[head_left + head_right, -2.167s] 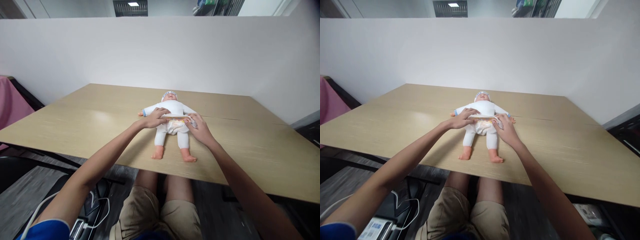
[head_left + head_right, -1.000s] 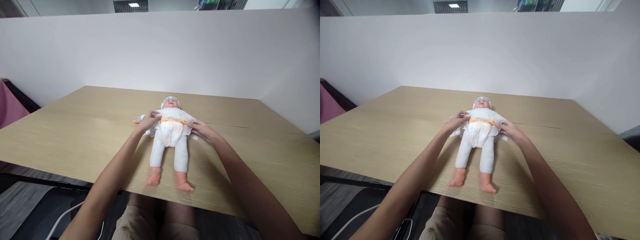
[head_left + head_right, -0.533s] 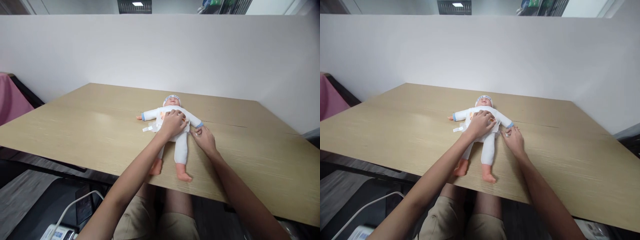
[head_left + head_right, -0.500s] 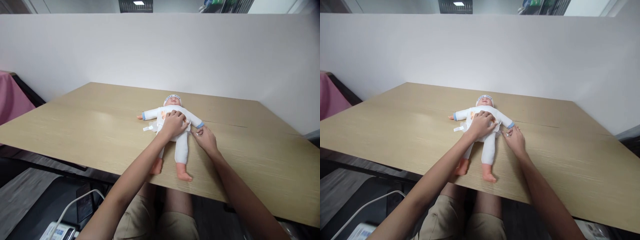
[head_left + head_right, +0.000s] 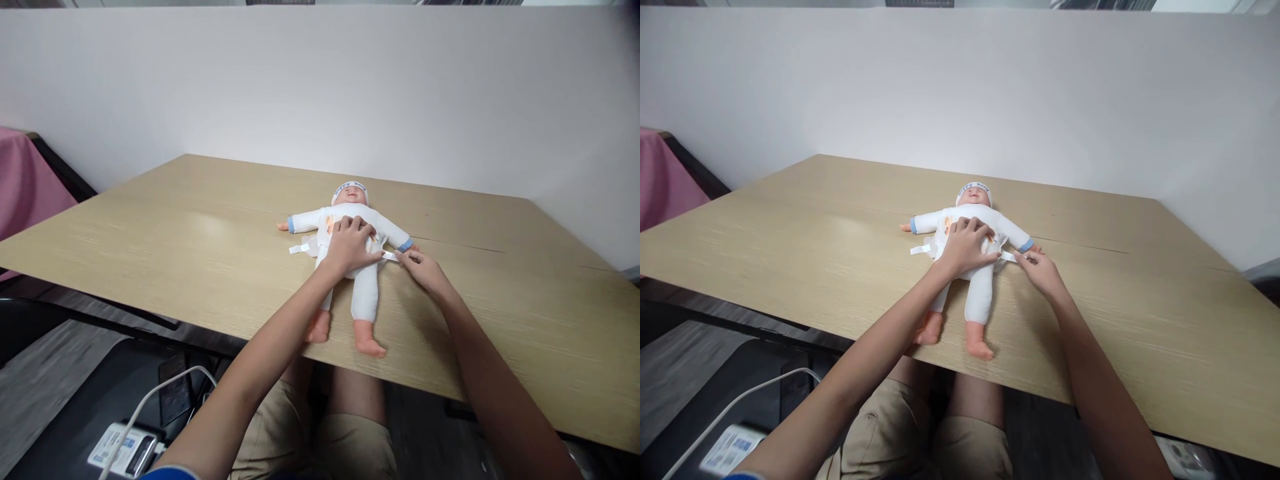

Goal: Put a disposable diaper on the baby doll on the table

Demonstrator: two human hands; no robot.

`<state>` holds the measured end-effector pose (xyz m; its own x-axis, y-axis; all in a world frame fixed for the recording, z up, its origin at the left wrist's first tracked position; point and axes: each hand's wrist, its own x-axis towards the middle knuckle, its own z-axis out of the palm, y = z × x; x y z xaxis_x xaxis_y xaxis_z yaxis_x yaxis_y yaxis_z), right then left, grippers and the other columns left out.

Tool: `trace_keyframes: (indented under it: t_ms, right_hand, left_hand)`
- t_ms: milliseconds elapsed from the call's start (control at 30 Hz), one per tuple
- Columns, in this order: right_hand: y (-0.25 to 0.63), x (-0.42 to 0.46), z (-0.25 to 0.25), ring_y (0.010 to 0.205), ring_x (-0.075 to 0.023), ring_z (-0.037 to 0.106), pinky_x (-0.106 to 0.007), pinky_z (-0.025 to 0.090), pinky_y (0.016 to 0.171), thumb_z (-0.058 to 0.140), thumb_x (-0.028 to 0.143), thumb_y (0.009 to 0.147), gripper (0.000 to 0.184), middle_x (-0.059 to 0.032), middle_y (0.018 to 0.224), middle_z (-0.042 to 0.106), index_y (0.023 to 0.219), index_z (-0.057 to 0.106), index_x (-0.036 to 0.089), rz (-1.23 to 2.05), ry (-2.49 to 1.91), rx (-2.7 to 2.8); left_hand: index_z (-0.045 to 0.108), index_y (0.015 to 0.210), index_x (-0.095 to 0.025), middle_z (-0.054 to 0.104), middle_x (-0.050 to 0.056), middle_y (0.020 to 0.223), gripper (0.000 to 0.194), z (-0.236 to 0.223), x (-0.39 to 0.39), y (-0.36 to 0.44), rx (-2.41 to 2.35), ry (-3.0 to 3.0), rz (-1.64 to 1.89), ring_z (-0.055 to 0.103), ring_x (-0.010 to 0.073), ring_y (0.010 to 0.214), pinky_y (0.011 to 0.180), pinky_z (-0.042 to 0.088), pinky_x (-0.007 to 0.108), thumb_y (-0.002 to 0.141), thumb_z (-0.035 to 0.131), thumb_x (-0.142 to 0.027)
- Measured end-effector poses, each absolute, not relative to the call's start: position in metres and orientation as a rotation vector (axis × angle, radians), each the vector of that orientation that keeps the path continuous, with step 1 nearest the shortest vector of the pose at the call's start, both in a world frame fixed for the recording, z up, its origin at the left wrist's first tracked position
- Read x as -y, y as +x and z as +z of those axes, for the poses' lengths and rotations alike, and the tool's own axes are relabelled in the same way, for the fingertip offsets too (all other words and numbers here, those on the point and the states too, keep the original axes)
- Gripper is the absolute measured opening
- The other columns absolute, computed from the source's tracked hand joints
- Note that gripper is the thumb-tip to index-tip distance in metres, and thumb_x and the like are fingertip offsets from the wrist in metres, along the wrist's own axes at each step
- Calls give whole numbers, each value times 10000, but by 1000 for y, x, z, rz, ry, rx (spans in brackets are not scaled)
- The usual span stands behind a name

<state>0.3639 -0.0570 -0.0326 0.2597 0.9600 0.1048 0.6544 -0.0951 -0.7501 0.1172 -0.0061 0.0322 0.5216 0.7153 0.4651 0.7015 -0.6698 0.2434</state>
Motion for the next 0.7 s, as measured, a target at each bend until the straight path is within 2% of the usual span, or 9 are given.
trace_keyframes:
  t_ms: [133,367,567,700]
  right_hand:
    - [368,52,-11,714,-202,529,-308,410,656,601,965,772,726,-7,717,588,727,609,240,692,-1688,1460]
    - [338,22,37,669,-169,444,-321,377,683,706,896,795,675,22,668,528,724,618,231,818,-1517,1566]
    - [299,-4,39,704,-186,529,-328,423,688,641,754,907,549,-7,736,633,757,653,226,777,-1486,1684]
    - [280,-2,27,831,-229,655,-350,505,779,623,651,952,433,-50,904,749,915,707,229,645,-1439,1641]
  left_hand:
    - [714,1274,-248,637,108,1366,533,34,6,112,-1269,2730,805,501,371,1264,1093,410,512,894,750,-619]
    - [670,1356,-251,642,91,1354,604,31,5,112,-1285,2718,830,502,367,1251,1092,417,508,875,756,-606]
    - [615,1361,-204,659,115,1354,663,28,4,113,-1317,2667,839,519,372,1254,1108,419,506,844,776,-587]
    - [415,1589,-179,643,137,1467,934,29,-1,108,-1222,2541,877,524,381,1328,1160,414,507,808,818,-498]
